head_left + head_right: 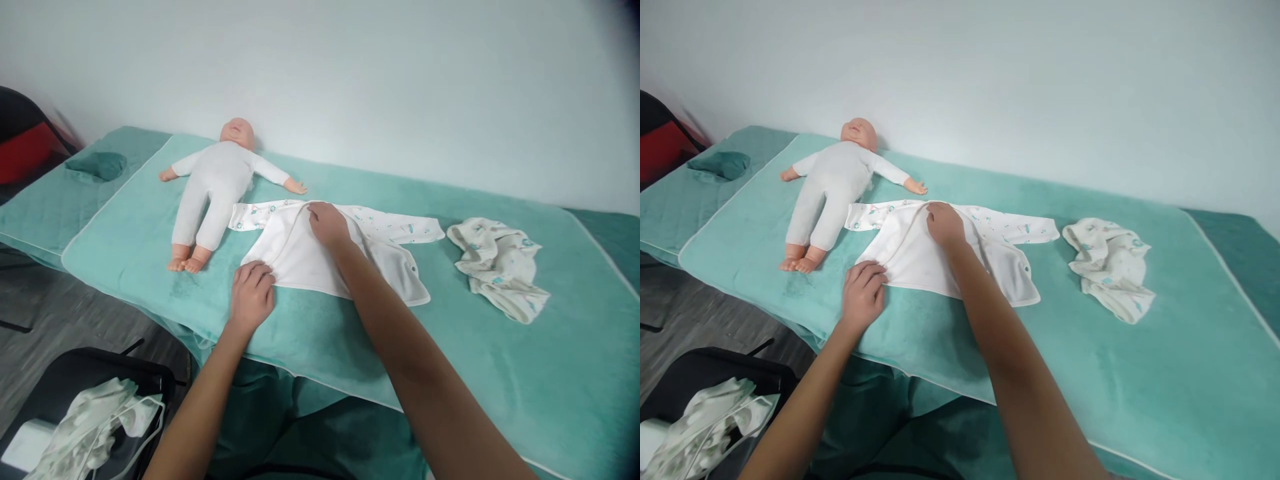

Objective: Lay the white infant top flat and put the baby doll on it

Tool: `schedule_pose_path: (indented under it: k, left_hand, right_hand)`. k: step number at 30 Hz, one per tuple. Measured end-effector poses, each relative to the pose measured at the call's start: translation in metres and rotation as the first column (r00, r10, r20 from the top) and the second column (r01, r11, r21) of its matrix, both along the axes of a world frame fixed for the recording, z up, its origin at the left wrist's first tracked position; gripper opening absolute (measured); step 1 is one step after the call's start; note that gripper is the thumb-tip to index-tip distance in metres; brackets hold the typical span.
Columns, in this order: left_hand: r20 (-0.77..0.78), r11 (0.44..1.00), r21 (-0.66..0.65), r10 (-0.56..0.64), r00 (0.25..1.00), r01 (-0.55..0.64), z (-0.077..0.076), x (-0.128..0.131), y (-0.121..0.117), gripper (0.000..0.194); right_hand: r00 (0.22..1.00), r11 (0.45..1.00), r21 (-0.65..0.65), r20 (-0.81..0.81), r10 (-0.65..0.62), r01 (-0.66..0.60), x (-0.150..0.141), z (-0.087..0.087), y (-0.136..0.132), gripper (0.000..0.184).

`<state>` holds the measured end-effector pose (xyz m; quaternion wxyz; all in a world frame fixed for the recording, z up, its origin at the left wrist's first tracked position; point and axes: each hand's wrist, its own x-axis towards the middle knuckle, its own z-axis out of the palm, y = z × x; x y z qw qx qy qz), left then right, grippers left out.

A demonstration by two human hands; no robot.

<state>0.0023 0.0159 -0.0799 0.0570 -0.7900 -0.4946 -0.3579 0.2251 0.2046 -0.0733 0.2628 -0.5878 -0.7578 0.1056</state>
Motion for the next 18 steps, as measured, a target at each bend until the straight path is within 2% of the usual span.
schedule_pose_path:
  k: [5,10,15,18]
  left_hand:
    - [0.019,1.0,-0.008,0.001,1.0,-0.001,0.0,-0.001,0.0,0.02]
    - [0.078,1.0,0.01,0.015,0.997,-0.016,-0.002,-0.003,-0.002,0.026]
    - [0.133,0.999,0.041,0.019,0.991,-0.024,-0.006,-0.003,-0.004,0.026]
    - [0.224,0.999,0.04,-0.028,0.974,0.019,0.004,-0.006,-0.004,0.027]
  right_hand:
    - [0.991,0.992,0.004,0.032,0.127,-0.128,0.021,-0.006,0.0,0.046]
    - [0.998,0.997,0.048,-0.012,0.065,-0.065,0.041,-0.008,-0.012,0.044]
    - [0.998,0.996,0.073,-0.014,0.06,-0.059,0.048,-0.006,-0.041,0.041]
    - [0.995,0.994,0.068,-0.038,0.088,-0.086,0.049,-0.003,-0.059,0.04]
